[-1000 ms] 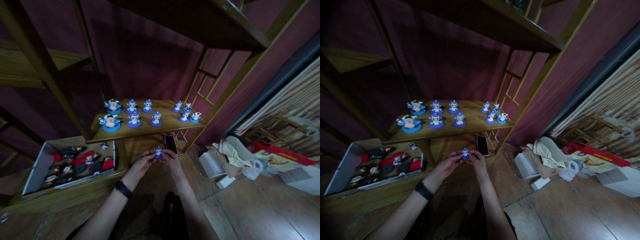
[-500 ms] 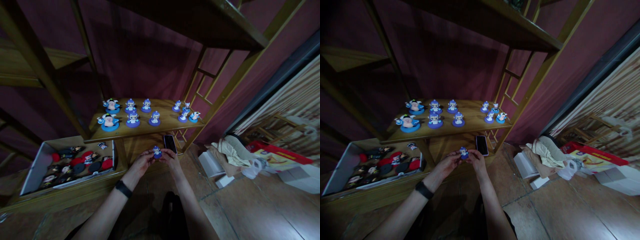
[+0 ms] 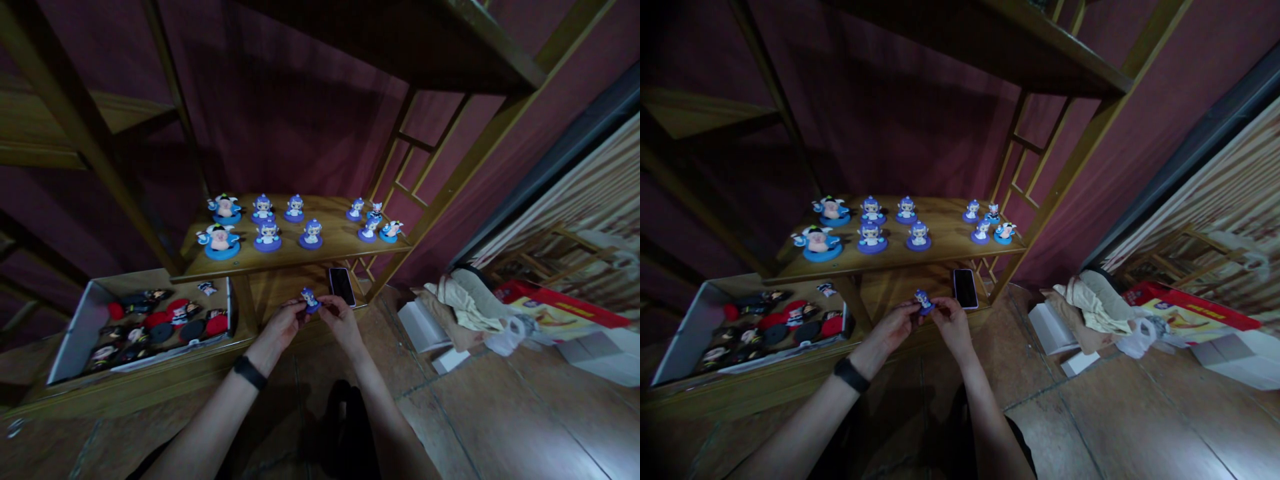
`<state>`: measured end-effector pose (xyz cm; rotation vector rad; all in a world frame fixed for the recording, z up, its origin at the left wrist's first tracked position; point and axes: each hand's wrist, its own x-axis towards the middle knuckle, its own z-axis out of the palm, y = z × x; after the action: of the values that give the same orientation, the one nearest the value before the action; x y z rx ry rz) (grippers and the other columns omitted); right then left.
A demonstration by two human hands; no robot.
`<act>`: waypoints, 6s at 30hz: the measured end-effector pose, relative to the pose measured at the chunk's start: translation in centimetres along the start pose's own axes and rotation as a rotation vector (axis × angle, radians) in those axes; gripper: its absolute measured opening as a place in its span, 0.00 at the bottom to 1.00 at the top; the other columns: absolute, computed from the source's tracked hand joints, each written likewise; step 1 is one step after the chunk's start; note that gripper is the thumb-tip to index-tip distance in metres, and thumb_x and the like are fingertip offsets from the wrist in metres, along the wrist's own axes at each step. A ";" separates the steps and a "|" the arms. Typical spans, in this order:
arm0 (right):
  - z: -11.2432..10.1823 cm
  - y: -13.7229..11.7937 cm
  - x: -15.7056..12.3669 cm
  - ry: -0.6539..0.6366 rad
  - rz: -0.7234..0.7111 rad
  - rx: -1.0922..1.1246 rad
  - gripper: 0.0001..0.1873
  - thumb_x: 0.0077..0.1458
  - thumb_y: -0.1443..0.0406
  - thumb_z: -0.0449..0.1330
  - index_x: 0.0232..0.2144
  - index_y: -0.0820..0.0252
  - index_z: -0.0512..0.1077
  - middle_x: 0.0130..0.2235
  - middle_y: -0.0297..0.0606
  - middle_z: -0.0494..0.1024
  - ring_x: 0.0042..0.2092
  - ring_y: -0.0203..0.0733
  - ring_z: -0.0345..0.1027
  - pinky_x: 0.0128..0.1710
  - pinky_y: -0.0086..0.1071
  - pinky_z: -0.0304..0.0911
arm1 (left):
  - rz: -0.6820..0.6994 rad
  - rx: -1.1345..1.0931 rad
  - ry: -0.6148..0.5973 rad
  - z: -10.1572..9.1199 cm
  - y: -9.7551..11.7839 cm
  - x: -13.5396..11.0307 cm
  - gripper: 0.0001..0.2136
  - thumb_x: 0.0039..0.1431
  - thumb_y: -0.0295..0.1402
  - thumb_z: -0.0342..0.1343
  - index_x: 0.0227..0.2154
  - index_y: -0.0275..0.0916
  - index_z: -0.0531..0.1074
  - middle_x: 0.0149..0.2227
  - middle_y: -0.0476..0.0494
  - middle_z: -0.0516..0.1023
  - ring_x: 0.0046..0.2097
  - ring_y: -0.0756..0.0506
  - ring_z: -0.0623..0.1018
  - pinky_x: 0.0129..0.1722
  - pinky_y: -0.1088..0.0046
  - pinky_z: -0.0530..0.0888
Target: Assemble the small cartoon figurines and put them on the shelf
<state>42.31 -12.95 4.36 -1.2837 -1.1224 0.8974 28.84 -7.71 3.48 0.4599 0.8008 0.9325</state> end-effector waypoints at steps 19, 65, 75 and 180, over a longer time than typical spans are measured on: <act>0.0 0.4 -0.1 -0.023 -0.015 -0.063 0.12 0.48 0.64 0.60 0.38 0.54 0.75 0.37 0.35 0.78 0.40 0.41 0.71 0.47 0.35 0.64 | -0.028 0.034 -0.042 0.0 0.0 0.1 0.07 0.49 0.14 0.54 0.26 0.30 0.74 0.25 0.42 0.76 0.23 0.52 0.74 0.21 0.81 0.68; -0.3 2.0 0.8 0.066 0.309 0.201 0.14 0.34 0.59 0.67 0.27 0.59 0.72 0.24 0.30 0.74 0.27 0.36 0.66 0.29 0.30 0.63 | 0.228 0.484 -0.044 0.8 -2.3 -0.4 0.13 0.34 0.22 0.65 0.29 0.34 0.73 0.25 0.45 0.79 0.28 0.46 0.78 0.34 0.71 0.73; -0.3 1.3 0.6 0.086 0.322 0.266 0.18 0.35 0.60 0.67 0.33 0.59 0.76 0.31 0.35 0.78 0.34 0.39 0.69 0.36 0.33 0.64 | 0.277 0.499 -0.048 0.7 -2.3 -0.4 0.16 0.37 0.24 0.63 0.33 0.37 0.68 0.25 0.48 0.78 0.29 0.47 0.78 0.33 0.73 0.72; -2.3 4.5 1.3 -0.110 0.155 0.012 0.13 0.40 0.58 0.66 0.29 0.59 0.78 0.30 0.35 0.79 0.34 0.43 0.70 0.39 0.35 0.63 | 0.223 0.454 -0.004 -0.6 -4.3 1.5 0.17 0.29 0.19 0.66 0.26 0.36 0.70 0.23 0.50 0.77 0.26 0.50 0.75 0.34 0.72 0.72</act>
<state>45.23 -11.81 0.17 -1.3384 -1.1115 1.0997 31.14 -8.69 -0.37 0.9618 0.9741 0.9530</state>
